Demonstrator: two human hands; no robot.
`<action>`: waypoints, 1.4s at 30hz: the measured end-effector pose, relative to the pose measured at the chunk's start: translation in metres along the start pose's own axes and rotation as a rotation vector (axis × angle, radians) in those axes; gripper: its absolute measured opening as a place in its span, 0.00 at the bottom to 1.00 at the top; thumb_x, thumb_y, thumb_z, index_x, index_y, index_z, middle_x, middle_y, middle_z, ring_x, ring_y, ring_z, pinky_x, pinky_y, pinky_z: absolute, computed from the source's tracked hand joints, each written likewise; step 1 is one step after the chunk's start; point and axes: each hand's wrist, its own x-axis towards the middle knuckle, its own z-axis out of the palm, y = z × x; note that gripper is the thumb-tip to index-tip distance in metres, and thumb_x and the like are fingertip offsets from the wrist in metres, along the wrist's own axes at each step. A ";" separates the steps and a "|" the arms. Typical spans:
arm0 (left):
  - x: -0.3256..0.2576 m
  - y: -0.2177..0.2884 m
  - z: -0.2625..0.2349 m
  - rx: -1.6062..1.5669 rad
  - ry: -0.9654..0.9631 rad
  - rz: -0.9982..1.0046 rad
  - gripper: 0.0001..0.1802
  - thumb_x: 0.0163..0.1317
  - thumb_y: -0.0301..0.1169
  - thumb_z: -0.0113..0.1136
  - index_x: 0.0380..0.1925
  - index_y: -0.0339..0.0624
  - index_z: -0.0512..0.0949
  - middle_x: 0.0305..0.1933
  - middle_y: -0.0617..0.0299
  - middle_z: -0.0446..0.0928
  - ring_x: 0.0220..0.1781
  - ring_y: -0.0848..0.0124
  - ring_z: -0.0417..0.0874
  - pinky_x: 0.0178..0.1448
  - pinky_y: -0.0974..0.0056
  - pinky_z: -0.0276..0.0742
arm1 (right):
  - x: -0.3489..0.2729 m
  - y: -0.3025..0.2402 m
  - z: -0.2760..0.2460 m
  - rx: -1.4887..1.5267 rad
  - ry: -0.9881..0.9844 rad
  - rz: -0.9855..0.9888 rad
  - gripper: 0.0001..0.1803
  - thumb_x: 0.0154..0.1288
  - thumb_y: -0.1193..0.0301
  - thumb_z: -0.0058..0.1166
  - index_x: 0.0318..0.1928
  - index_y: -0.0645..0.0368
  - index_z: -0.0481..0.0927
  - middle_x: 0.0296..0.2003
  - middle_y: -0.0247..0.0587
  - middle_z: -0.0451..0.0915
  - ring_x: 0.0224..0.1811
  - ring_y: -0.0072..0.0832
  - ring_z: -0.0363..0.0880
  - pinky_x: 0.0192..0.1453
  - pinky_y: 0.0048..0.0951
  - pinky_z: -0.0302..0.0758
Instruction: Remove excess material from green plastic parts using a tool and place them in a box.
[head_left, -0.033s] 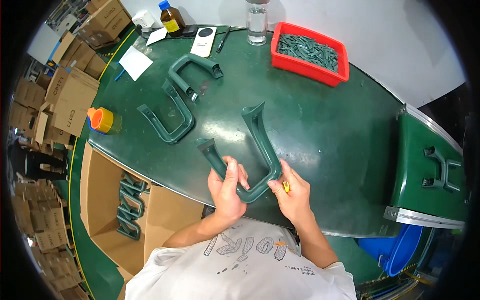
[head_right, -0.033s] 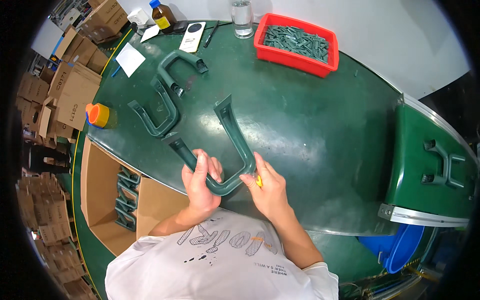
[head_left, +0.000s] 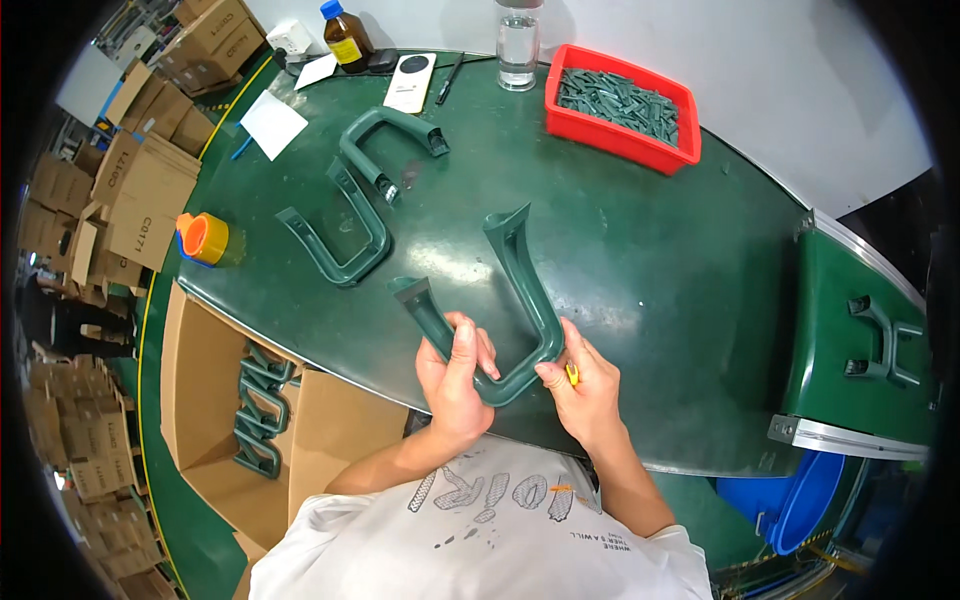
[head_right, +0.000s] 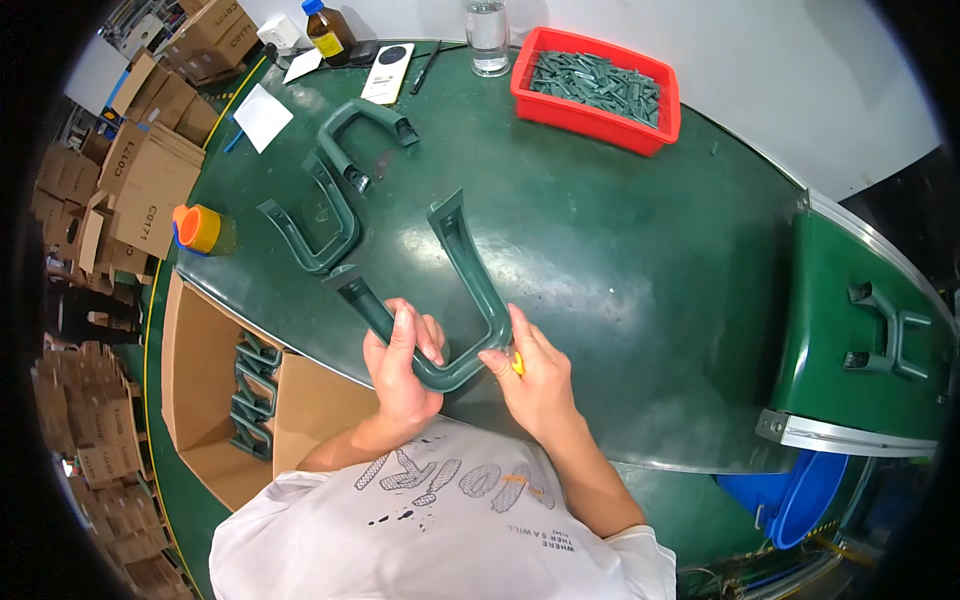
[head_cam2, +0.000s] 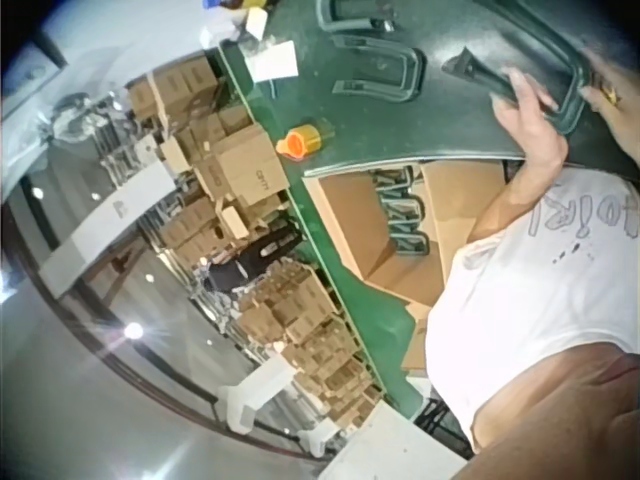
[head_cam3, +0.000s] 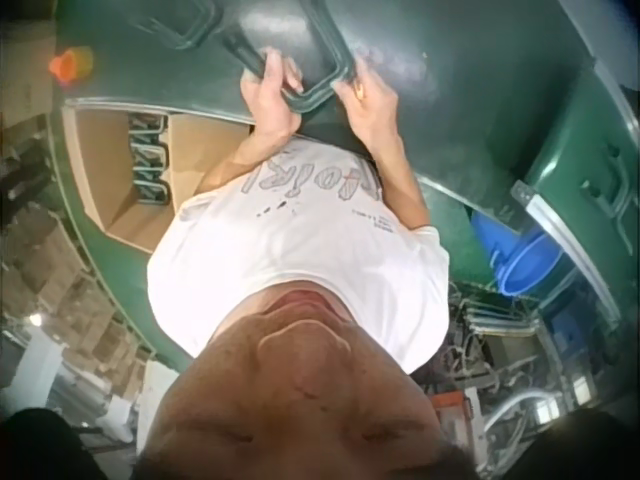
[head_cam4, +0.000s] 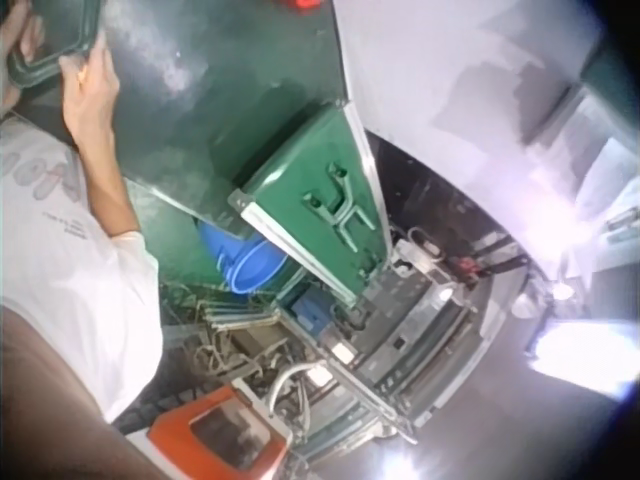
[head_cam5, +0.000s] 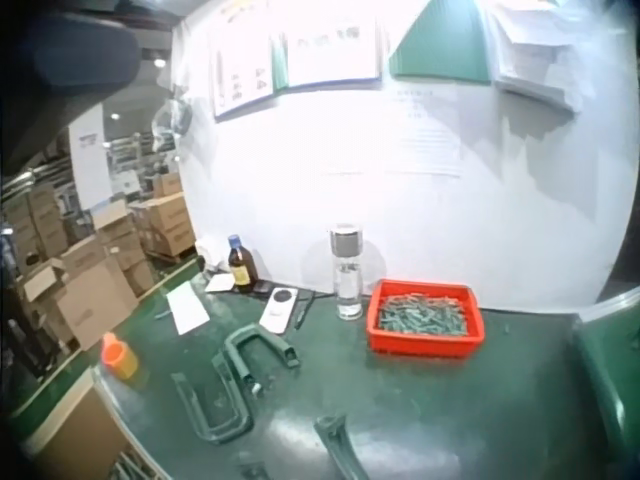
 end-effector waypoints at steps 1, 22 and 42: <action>-0.001 0.001 0.002 0.013 0.003 0.019 0.07 0.67 0.31 0.50 0.36 0.40 0.68 0.18 0.65 0.66 0.19 0.77 0.66 0.25 0.71 0.63 | 0.001 -0.001 0.002 0.060 0.009 0.039 0.26 0.58 0.73 0.61 0.55 0.71 0.71 0.32 0.43 0.77 0.26 0.21 0.73 0.31 0.24 0.72; -0.007 -0.005 0.013 0.229 0.093 0.192 0.07 0.66 0.30 0.52 0.36 0.37 0.68 0.18 0.64 0.65 0.18 0.78 0.65 0.24 0.73 0.61 | 0.006 -0.001 0.049 0.377 0.344 0.303 0.15 0.65 0.73 0.53 0.49 0.69 0.76 0.27 0.34 0.79 0.27 0.16 0.70 0.32 0.18 0.69; -0.006 -0.011 -0.027 0.733 -0.204 0.763 0.02 0.48 0.19 0.52 0.24 0.32 0.72 0.24 0.55 0.74 0.22 0.69 0.75 0.25 0.68 0.69 | 0.020 -0.003 0.021 0.619 -0.147 0.766 0.14 0.63 0.68 0.53 0.24 0.64 0.77 0.14 0.32 0.72 0.13 0.16 0.66 0.16 0.19 0.61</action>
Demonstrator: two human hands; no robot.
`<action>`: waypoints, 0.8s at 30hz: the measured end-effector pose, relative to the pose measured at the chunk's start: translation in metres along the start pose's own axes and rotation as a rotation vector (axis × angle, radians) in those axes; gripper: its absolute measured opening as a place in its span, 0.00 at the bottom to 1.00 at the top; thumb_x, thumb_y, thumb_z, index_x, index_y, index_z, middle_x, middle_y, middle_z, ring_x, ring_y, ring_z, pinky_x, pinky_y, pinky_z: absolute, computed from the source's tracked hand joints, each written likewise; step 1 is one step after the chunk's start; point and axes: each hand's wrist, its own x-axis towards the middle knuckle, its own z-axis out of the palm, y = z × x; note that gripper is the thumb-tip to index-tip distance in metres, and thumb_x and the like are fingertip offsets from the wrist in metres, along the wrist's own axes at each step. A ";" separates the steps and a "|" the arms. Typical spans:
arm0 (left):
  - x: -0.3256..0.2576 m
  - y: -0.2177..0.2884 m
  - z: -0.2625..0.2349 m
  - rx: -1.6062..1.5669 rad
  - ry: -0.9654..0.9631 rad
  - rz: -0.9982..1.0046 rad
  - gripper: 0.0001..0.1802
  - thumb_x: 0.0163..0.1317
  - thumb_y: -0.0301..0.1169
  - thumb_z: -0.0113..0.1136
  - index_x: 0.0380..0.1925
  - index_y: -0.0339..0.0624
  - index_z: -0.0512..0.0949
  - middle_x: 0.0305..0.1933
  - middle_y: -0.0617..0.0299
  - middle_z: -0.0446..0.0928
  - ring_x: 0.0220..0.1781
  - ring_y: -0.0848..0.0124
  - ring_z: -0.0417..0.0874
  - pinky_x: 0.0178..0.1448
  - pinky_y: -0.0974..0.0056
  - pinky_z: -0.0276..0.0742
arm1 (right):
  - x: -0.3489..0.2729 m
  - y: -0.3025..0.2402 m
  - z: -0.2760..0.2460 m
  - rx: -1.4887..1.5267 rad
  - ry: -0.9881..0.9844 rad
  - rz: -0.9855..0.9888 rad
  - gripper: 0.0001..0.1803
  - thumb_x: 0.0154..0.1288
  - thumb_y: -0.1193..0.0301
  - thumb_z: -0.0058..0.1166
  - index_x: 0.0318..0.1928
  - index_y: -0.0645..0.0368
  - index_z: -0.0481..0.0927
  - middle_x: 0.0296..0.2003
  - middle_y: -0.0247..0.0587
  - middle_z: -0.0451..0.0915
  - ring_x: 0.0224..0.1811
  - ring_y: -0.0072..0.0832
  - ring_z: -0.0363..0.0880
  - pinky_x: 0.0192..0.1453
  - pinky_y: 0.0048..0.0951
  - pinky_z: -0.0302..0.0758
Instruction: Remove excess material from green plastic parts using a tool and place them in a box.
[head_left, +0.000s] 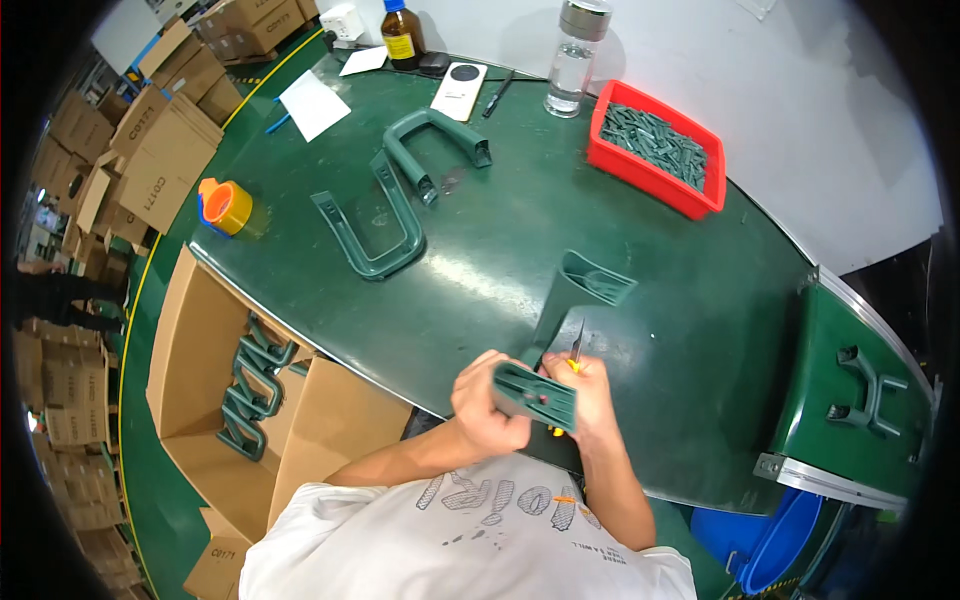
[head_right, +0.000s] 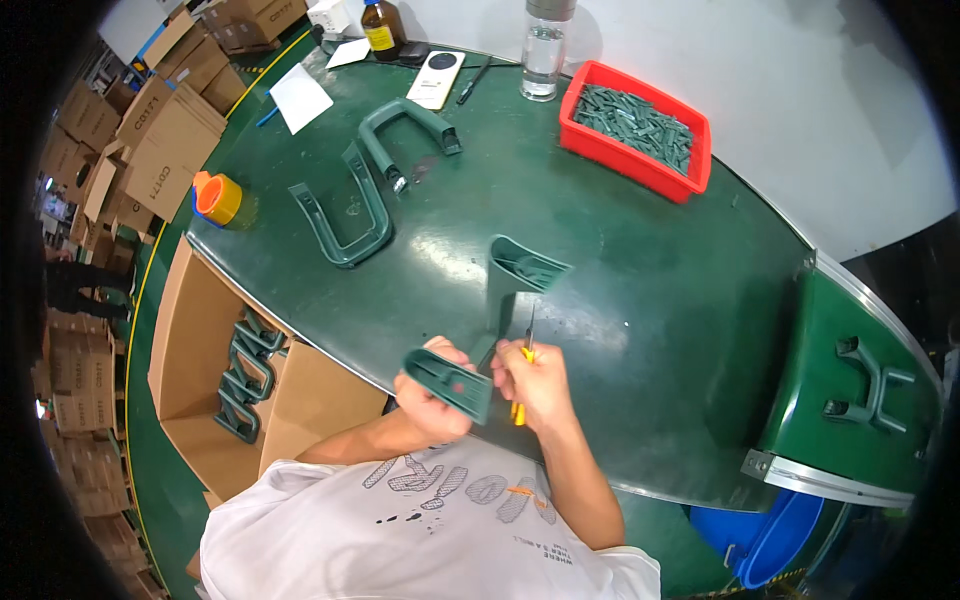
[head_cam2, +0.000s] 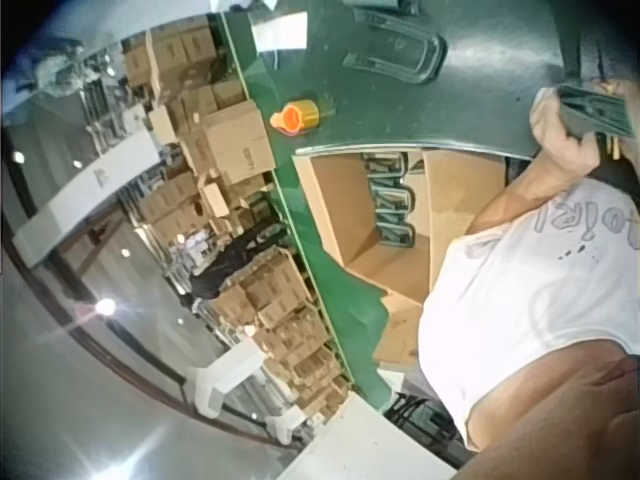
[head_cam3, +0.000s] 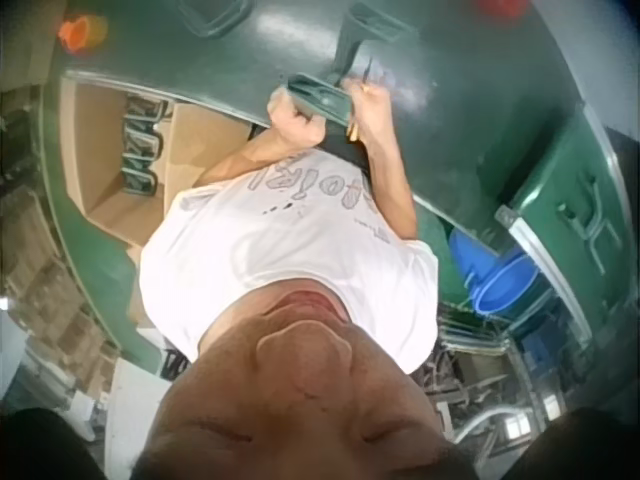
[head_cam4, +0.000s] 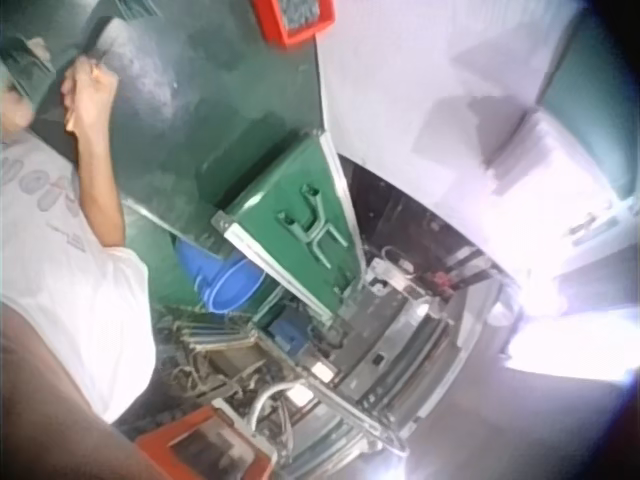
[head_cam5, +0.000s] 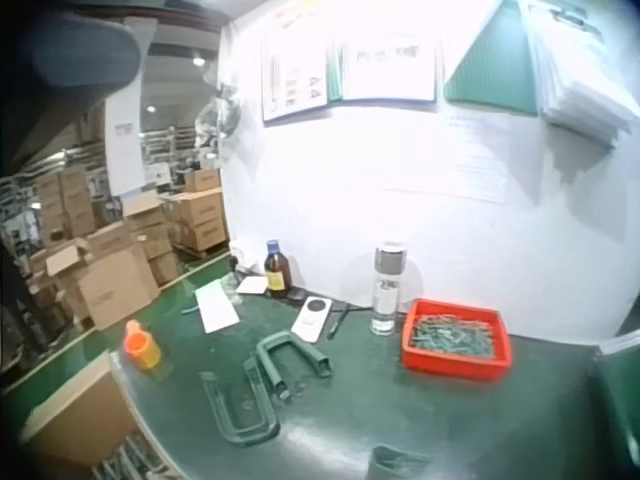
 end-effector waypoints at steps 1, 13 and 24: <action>-0.002 -0.001 -0.001 0.025 0.010 -0.006 0.02 0.49 0.19 0.53 0.25 0.32 0.72 0.24 0.55 0.74 0.22 0.70 0.75 0.25 0.68 0.69 | -0.002 0.004 0.005 0.026 0.043 -0.018 0.13 0.63 0.69 0.52 0.23 0.64 0.77 0.14 0.32 0.72 0.13 0.16 0.66 0.16 0.19 0.61; 0.043 -0.020 -0.025 -0.666 0.229 -1.003 0.08 0.63 0.31 0.56 0.36 0.39 0.70 0.18 0.65 0.68 0.15 0.76 0.66 0.21 0.71 0.63 | -0.042 -0.078 0.000 -0.373 0.253 -1.312 0.05 0.60 0.77 0.54 0.34 0.69 0.76 0.23 0.38 0.76 0.18 0.25 0.72 0.22 0.23 0.70; 0.050 -0.006 -0.046 -1.151 -0.265 -1.215 0.31 0.70 0.50 0.33 0.55 0.31 0.66 0.18 0.57 0.70 0.16 0.72 0.66 0.22 0.68 0.60 | 0.030 -0.075 -0.035 -0.640 -0.025 -0.776 0.10 0.56 0.70 0.64 0.33 0.65 0.81 0.24 0.35 0.77 0.24 0.19 0.71 0.29 0.22 0.68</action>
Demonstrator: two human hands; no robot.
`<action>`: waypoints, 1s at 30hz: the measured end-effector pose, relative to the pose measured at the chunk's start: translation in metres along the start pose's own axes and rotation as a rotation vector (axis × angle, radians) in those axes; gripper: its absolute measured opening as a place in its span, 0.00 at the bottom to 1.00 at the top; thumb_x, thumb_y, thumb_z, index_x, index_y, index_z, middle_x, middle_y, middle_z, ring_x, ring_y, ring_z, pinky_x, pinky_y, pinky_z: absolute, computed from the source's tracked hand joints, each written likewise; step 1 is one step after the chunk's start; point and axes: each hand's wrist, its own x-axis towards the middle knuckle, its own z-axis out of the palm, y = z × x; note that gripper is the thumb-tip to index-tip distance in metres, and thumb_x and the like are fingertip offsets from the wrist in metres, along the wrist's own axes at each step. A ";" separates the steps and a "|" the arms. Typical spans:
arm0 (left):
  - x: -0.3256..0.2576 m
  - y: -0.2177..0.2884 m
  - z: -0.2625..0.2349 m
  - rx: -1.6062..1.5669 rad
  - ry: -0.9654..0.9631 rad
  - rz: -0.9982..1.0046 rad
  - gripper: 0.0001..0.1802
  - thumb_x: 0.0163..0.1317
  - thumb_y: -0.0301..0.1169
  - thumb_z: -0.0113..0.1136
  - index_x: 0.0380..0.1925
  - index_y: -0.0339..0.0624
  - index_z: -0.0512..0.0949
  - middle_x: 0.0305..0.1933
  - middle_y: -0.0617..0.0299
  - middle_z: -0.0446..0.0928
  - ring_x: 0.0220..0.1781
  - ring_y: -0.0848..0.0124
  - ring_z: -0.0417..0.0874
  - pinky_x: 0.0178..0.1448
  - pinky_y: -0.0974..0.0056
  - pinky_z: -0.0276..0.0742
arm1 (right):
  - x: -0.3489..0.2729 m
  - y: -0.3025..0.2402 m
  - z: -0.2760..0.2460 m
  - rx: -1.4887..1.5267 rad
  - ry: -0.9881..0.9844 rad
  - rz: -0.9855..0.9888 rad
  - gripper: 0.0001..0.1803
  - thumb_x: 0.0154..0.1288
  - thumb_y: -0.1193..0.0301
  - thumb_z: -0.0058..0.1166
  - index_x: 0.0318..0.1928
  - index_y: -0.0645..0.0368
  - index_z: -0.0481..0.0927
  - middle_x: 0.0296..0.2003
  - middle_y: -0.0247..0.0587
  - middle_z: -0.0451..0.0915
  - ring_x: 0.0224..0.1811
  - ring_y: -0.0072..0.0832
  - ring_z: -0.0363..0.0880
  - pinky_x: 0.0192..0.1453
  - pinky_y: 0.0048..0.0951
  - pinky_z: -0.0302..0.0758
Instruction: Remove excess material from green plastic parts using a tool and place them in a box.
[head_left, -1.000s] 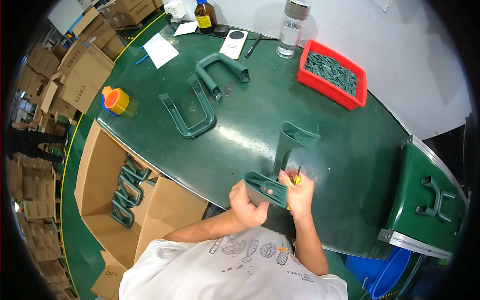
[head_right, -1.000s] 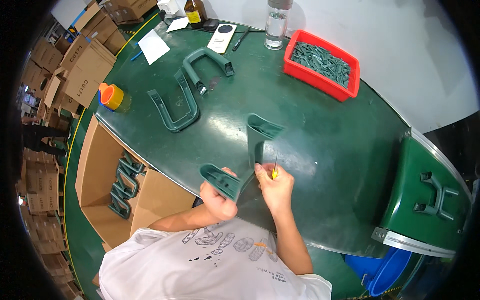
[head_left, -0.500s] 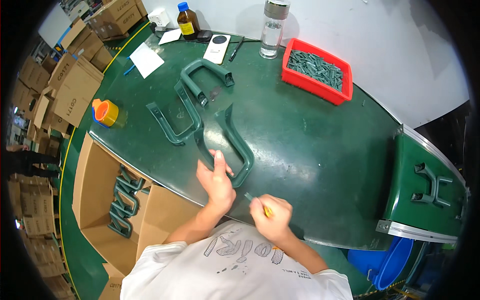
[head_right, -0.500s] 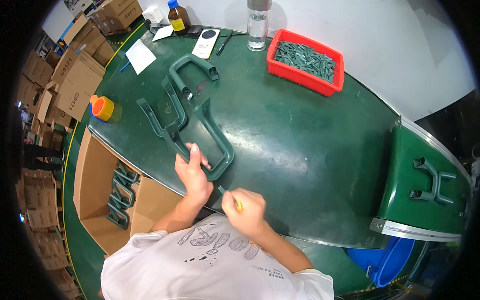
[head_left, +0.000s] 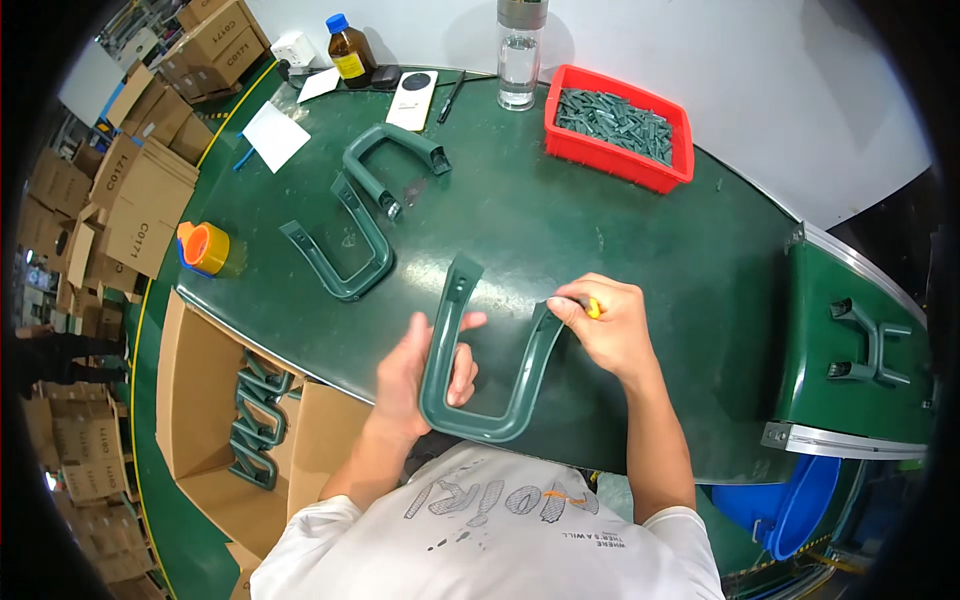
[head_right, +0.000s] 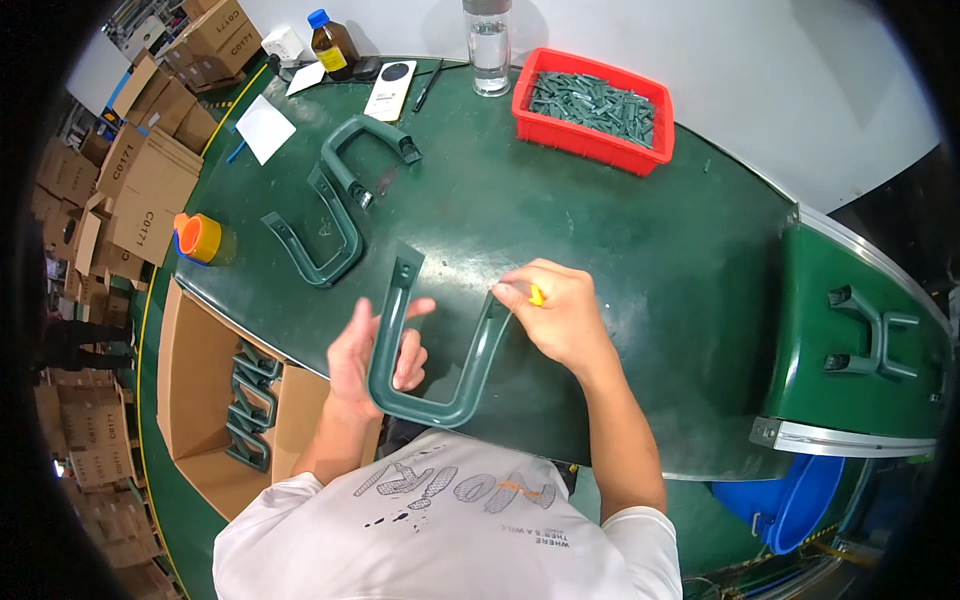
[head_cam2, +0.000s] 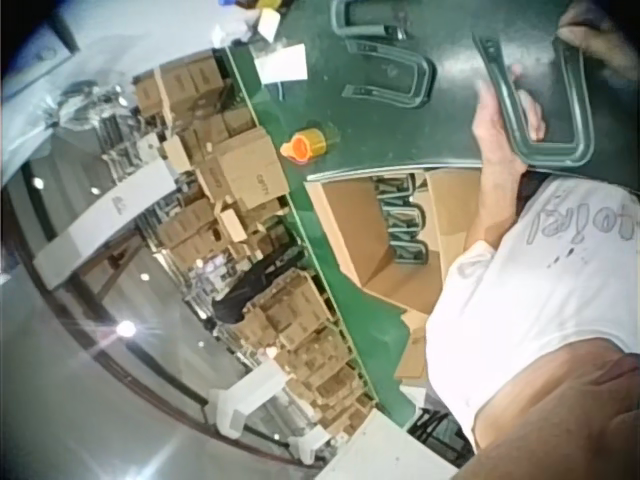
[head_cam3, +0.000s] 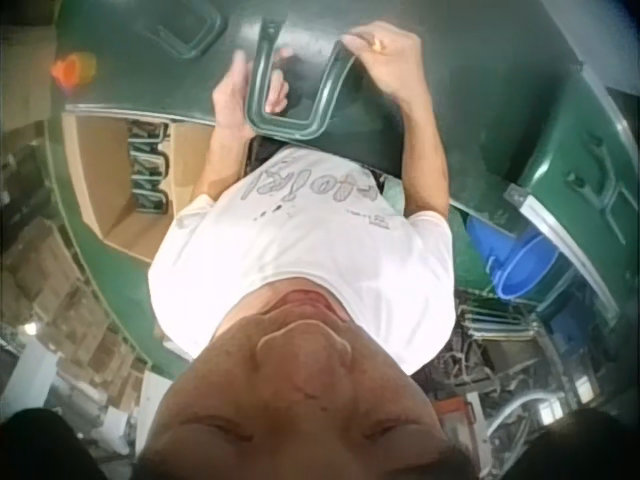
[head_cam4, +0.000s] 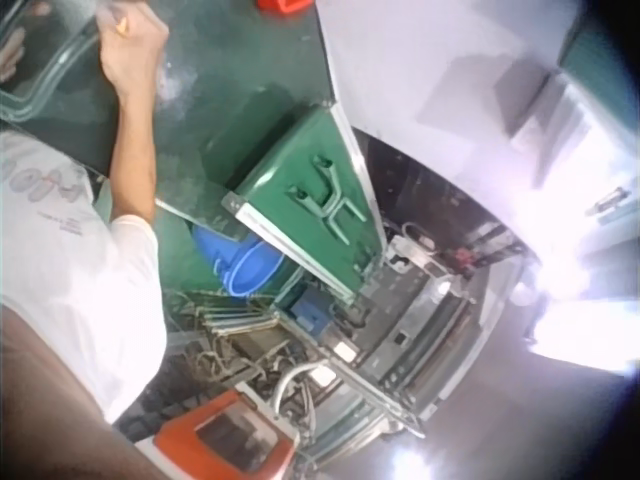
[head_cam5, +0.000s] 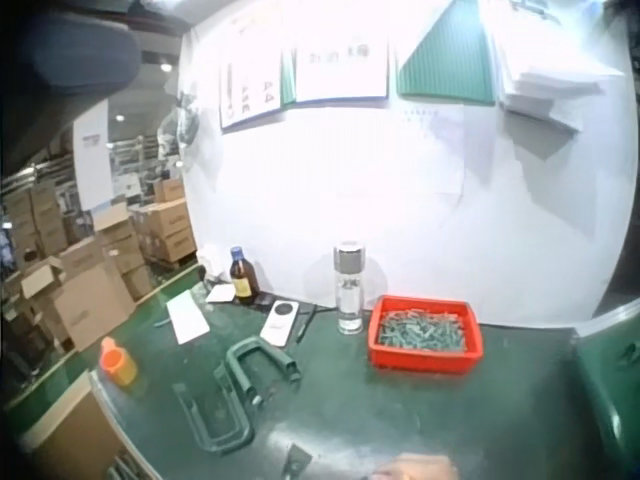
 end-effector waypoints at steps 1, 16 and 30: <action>0.001 0.004 0.003 0.034 -0.036 0.049 0.32 0.70 0.51 0.33 0.56 0.31 0.65 0.20 0.55 0.71 0.17 0.70 0.67 0.23 0.68 0.62 | -0.006 0.005 0.005 0.131 0.067 0.103 0.11 0.57 0.69 0.63 0.33 0.65 0.80 0.22 0.34 0.76 0.22 0.18 0.70 0.26 0.21 0.67; 0.015 -0.036 -0.019 0.933 -0.048 0.754 0.19 0.58 0.25 0.62 0.47 0.33 0.70 0.45 0.48 0.77 0.47 0.61 0.79 0.51 0.59 0.77 | -0.062 0.003 0.039 0.141 0.014 0.124 0.18 0.63 0.63 0.56 0.48 0.64 0.75 0.23 0.35 0.75 0.23 0.25 0.75 0.28 0.26 0.71; 0.008 -0.014 -0.007 1.039 -0.134 0.801 0.17 0.56 0.26 0.63 0.44 0.36 0.70 0.40 0.52 0.79 0.41 0.64 0.78 0.43 0.64 0.77 | -0.063 -0.023 0.029 -0.494 -0.007 -0.226 0.10 0.56 0.65 0.61 0.31 0.59 0.80 0.16 0.34 0.68 0.17 0.29 0.69 0.18 0.30 0.64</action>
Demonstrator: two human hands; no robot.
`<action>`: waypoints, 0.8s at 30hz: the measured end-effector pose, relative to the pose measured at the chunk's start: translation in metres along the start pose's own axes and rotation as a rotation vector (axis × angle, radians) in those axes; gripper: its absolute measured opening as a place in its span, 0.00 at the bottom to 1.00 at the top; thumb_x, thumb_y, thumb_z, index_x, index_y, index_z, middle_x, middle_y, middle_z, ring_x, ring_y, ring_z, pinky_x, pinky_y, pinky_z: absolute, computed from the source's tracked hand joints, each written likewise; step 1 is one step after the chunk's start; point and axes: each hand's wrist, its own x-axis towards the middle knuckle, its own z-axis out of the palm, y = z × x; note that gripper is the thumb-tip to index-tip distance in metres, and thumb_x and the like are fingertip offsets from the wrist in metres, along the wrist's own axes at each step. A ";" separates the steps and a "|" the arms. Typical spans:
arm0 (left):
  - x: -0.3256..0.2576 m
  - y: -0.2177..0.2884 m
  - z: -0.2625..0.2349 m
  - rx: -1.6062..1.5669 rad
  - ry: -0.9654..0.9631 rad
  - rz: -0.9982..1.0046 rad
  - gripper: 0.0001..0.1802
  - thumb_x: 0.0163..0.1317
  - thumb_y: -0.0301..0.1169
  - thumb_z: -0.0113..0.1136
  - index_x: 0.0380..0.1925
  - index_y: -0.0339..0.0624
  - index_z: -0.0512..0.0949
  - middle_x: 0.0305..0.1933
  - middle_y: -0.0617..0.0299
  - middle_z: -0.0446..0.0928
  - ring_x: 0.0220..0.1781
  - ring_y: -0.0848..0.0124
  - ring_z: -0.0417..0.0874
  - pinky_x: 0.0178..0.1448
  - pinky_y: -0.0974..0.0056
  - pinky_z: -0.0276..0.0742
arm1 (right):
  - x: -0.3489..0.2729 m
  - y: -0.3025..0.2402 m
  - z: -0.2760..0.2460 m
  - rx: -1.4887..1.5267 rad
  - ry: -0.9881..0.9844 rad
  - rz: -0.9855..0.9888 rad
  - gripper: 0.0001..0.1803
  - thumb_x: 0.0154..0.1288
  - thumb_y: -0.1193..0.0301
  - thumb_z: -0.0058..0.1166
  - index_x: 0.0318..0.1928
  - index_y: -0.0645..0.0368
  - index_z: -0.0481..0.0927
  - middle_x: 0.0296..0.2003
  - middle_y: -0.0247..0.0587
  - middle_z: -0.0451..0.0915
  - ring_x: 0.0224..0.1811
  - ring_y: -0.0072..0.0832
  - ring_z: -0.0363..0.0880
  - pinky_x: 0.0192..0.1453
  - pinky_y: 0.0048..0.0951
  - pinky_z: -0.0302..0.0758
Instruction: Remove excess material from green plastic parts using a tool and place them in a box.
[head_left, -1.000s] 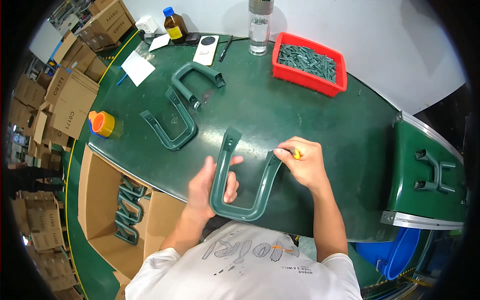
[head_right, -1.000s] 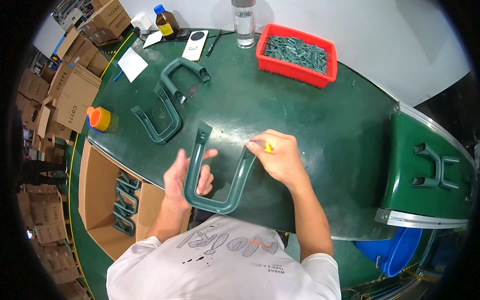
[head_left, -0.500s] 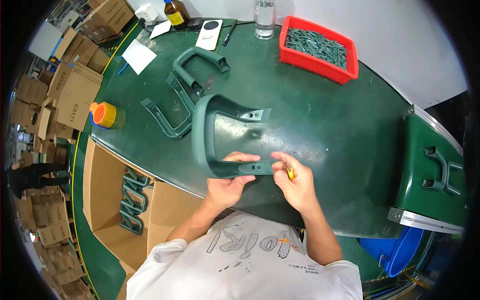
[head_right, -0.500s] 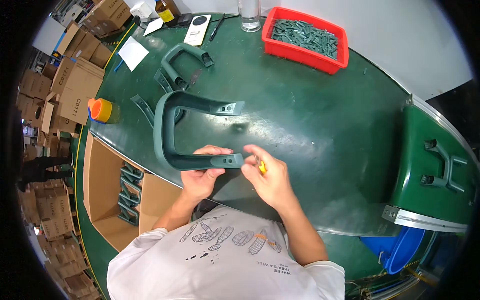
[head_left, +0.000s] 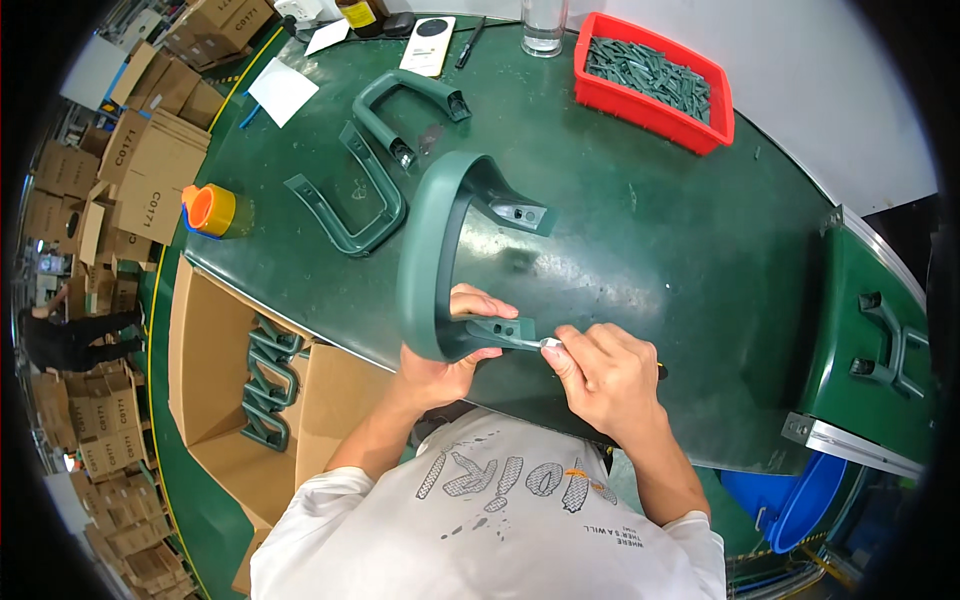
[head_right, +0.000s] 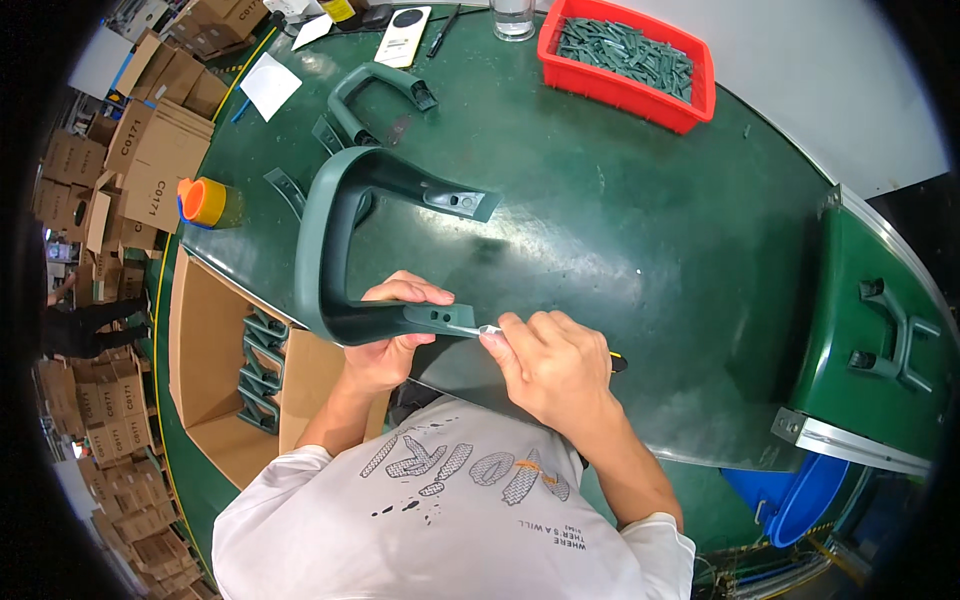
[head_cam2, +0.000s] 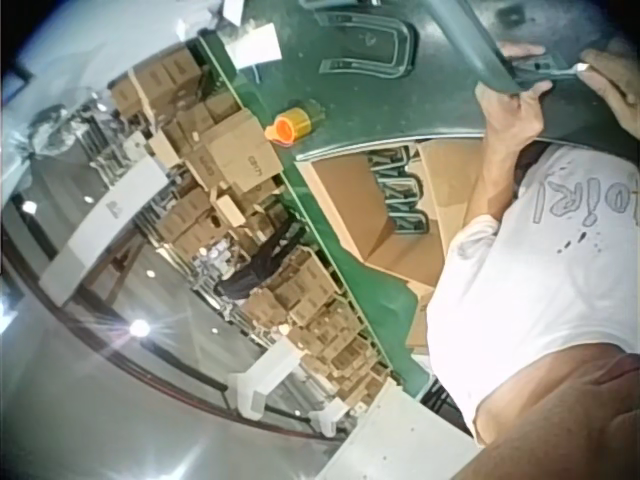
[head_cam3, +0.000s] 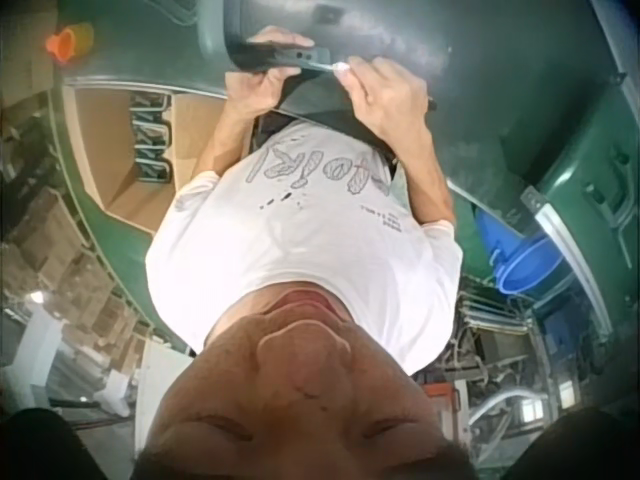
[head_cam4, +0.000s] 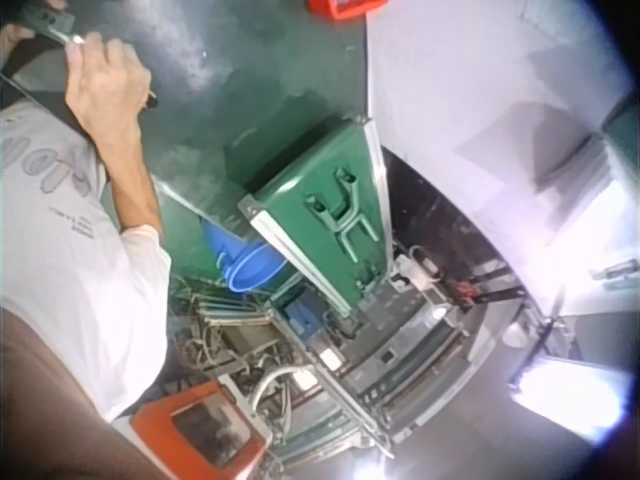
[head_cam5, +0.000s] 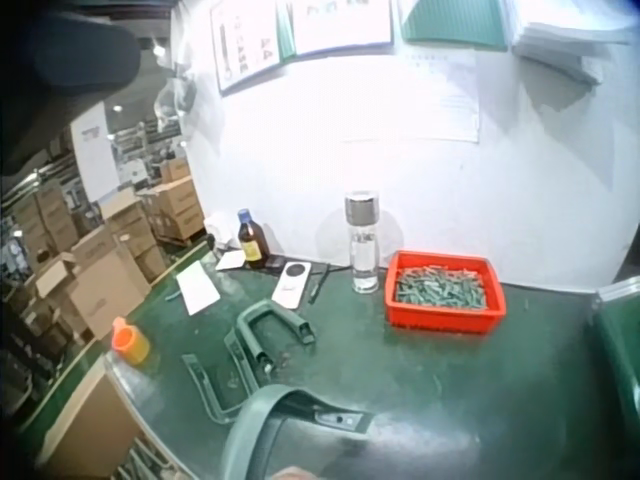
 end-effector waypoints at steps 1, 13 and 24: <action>0.000 0.001 -0.001 -0.004 -0.005 -0.014 0.17 0.56 0.26 0.63 0.44 0.35 0.70 0.40 0.52 0.79 0.41 0.64 0.78 0.43 0.64 0.77 | 0.001 -0.001 -0.001 -0.020 0.005 -0.003 0.10 0.55 0.65 0.61 0.31 0.59 0.80 0.16 0.34 0.68 0.17 0.28 0.69 0.18 0.30 0.64; -0.011 -0.001 0.002 -0.403 0.183 -0.269 0.23 0.55 0.33 0.66 0.47 0.37 0.67 0.40 0.49 0.78 0.42 0.59 0.81 0.46 0.57 0.78 | 0.000 0.007 -0.002 0.316 -0.077 0.099 0.11 0.60 0.66 0.58 0.31 0.63 0.80 0.19 0.37 0.74 0.18 0.28 0.72 0.22 0.26 0.68; -0.009 -0.017 0.000 -0.699 0.221 -0.220 0.24 0.56 0.33 0.66 0.49 0.42 0.66 0.42 0.50 0.78 0.47 0.57 0.80 0.52 0.54 0.76 | -0.010 -0.012 0.013 0.745 -0.026 0.264 0.12 0.63 0.70 0.55 0.34 0.69 0.80 0.18 0.41 0.73 0.18 0.25 0.69 0.23 0.24 0.65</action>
